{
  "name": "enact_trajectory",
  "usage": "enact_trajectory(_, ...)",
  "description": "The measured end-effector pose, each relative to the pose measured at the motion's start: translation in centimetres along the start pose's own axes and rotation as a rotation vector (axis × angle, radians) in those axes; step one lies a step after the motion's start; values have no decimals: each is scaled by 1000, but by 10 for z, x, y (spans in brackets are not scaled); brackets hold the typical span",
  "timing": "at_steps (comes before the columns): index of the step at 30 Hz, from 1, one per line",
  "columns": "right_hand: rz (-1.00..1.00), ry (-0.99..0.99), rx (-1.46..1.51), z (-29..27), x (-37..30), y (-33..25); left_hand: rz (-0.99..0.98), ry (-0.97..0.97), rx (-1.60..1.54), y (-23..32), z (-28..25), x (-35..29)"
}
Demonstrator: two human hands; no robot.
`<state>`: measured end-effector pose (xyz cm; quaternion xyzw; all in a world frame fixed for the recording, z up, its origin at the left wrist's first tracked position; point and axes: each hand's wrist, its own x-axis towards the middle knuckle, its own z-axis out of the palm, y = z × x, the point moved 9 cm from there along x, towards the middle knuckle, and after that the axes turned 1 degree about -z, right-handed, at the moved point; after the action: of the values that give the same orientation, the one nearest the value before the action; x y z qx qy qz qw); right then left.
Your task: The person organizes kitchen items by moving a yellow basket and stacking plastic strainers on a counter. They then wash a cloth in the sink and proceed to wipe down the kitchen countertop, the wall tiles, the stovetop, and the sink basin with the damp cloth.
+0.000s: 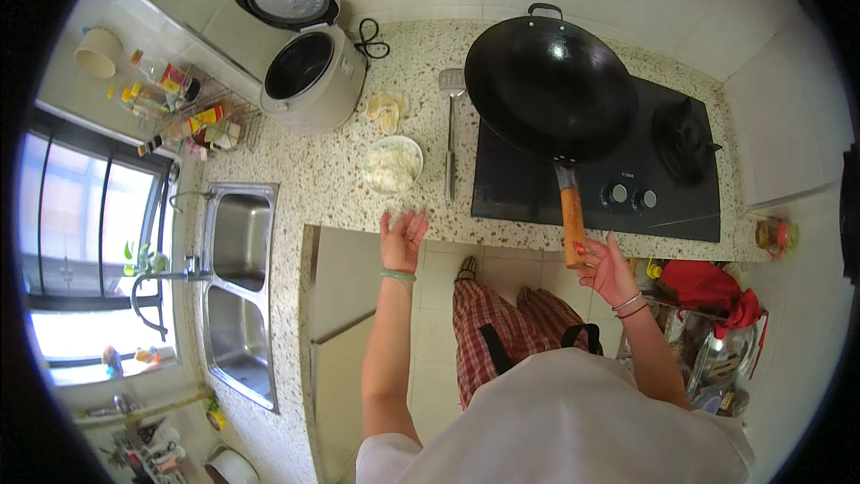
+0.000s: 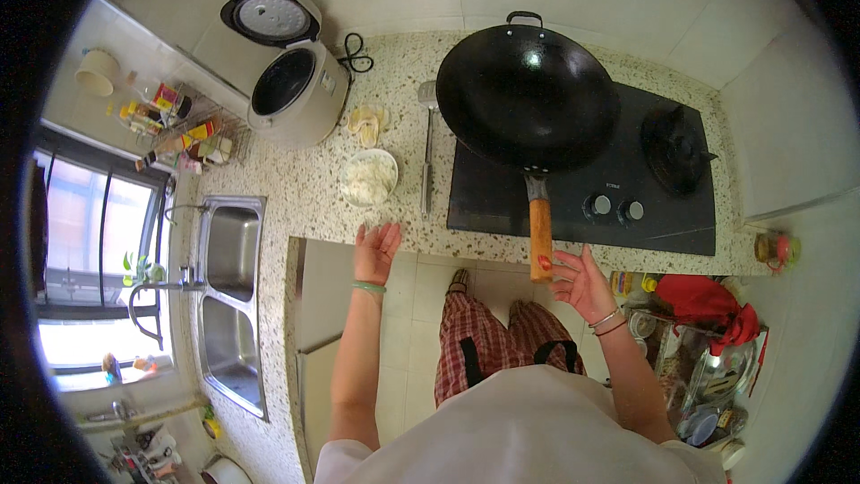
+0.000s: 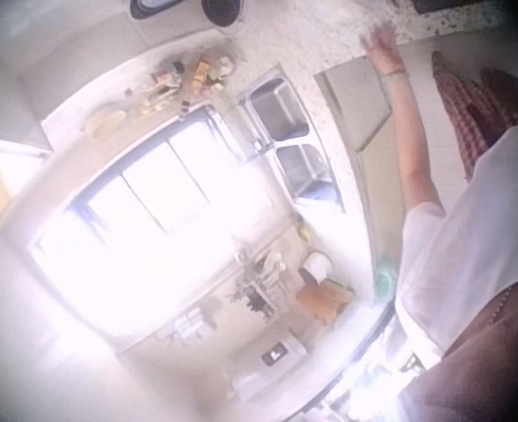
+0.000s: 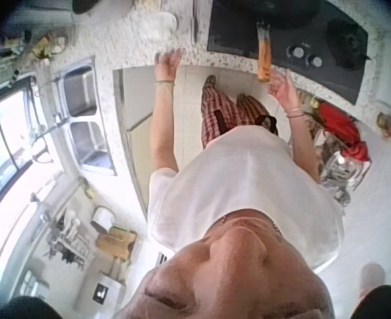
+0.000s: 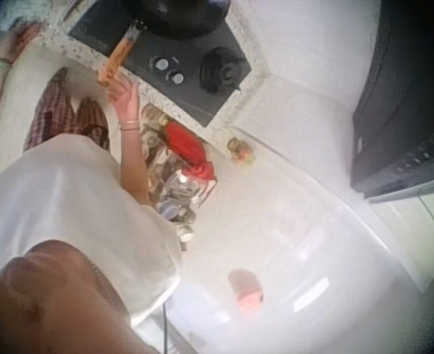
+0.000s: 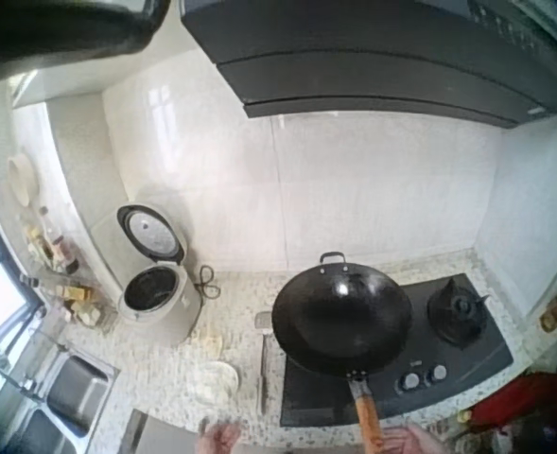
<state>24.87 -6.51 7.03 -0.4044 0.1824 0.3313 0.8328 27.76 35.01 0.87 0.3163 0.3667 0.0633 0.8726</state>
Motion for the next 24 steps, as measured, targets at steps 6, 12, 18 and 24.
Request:
enact_trajectory(6, -88, -13, -37, 111, 18, -43, -102, -159, 60, 27, 7, 53)
enact_trajectory(12, -105, 171, 53, 122, 32, -35, -239, -260, 55, 24, 16, 82)
enact_trajectory(18, -171, 215, -28, 131, 30, -36, -310, -349, 66, 58, 48, 61)
enact_trajectory(24, -766, 773, -463, 105, -18, -105, -251, -553, 270, 116, 173, -2)
